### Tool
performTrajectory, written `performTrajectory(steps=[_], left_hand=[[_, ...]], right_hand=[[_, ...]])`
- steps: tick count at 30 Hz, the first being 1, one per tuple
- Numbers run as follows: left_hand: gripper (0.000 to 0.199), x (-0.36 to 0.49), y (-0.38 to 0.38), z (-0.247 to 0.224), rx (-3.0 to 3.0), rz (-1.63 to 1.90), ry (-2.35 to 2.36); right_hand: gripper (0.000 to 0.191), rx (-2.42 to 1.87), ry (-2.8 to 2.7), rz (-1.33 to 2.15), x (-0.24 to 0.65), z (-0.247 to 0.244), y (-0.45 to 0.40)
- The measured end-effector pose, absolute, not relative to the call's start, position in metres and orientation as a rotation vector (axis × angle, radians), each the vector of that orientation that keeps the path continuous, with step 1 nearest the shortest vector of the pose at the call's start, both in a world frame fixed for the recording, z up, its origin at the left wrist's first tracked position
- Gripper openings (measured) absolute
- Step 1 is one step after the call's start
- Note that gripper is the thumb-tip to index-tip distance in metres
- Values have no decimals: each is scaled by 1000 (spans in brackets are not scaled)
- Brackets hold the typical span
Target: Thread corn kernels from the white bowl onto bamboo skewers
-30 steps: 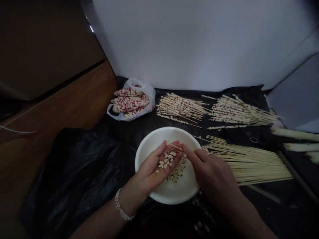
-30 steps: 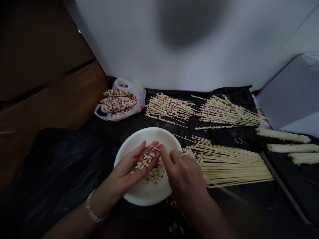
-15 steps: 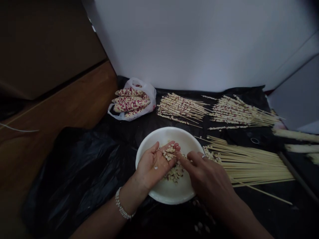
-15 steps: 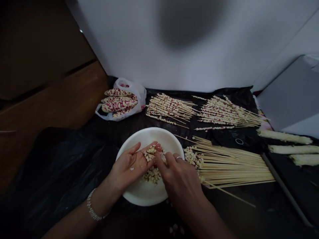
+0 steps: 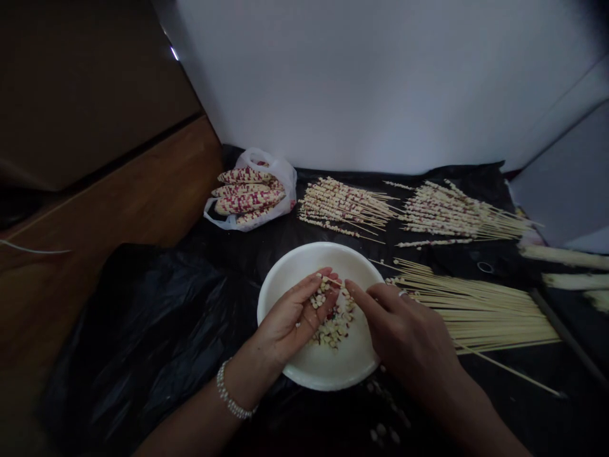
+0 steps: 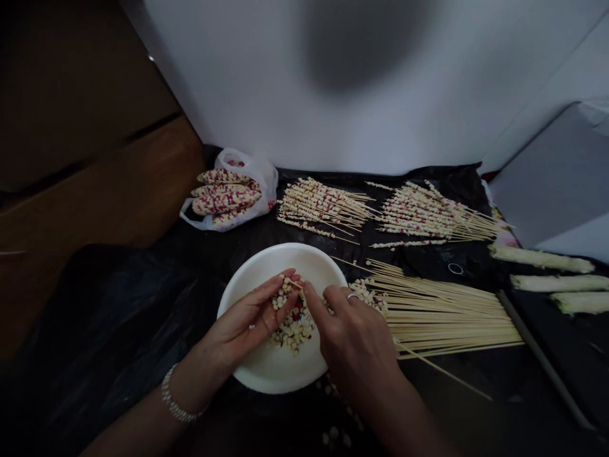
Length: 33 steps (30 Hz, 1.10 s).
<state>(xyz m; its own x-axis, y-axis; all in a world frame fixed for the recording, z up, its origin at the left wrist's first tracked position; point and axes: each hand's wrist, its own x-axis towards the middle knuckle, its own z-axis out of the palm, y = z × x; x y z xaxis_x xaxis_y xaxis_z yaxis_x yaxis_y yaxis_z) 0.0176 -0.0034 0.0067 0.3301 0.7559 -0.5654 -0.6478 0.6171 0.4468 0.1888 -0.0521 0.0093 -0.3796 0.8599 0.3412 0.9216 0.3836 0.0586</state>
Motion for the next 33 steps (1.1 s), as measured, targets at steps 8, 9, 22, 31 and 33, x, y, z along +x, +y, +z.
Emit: performTrajectory(steps=[8, 9, 22, 31, 33], left_hand=[[18, 17, -5, 11, 225, 929, 883], [18, 17, -5, 12, 243, 930, 889], [21, 17, -8, 10, 348, 913, 838], [17, 18, -6, 10, 256, 919, 877], [18, 17, -6, 9, 254, 922, 849]], right_hand=[[51, -1498, -2330, -394, 189, 9, -52], [51, -1493, -2335, -390, 189, 9, -52], [53, -1530, -2356, -354, 188, 8, -53], [52, -1549, -2350, -366, 187, 11, -53], [52, -1549, -2343, -363, 187, 11, -53]])
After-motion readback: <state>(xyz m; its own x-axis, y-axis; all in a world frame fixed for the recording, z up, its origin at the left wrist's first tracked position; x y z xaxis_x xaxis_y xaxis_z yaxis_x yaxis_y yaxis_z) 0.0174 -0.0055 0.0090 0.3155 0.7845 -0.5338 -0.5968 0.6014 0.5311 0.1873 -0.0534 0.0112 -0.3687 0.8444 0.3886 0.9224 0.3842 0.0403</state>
